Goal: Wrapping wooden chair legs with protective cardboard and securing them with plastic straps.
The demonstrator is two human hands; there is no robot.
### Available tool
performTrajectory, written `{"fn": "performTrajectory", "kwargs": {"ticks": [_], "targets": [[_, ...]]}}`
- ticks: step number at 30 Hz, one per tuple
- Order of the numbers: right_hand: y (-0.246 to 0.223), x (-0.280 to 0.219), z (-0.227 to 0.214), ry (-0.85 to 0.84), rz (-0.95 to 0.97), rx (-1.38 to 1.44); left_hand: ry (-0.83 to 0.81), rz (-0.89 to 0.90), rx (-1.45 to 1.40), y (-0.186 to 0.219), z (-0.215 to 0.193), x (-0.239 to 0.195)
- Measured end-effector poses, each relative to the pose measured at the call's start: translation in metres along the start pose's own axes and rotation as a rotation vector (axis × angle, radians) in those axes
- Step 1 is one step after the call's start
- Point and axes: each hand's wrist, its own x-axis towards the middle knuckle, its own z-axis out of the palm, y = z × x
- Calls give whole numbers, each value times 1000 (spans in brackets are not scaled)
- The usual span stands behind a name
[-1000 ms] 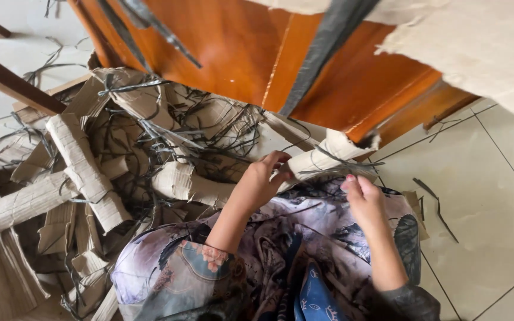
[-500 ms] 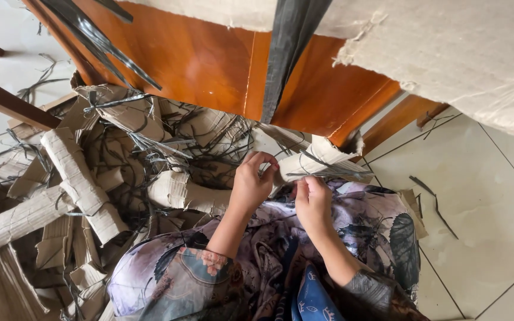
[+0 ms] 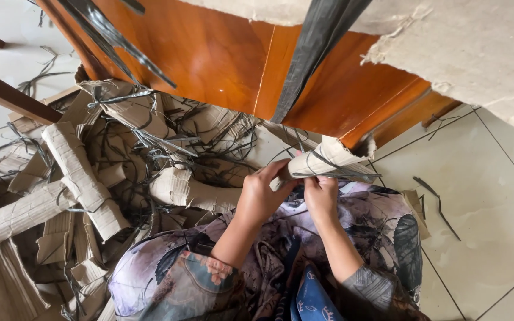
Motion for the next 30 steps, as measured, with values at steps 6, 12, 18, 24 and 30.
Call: {"fn": "performTrajectory", "kwargs": {"ticks": [6, 12, 18, 24, 30], "targets": [[173, -2, 5, 56, 100, 23, 206, 230, 353, -42, 31, -4], [12, -21, -9, 10, 41, 3, 313, 244, 524, -43, 40, 0], [33, -18, 4, 197, -123, 0, 275, 195, 463, -53, 41, -1], [9, -16, 25, 310, -132, 113, 212, 157, 276, -42, 33, -2], [53, -9, 31, 244, -115, 89, 74, -49, -51, -37, 20, 1]]}}
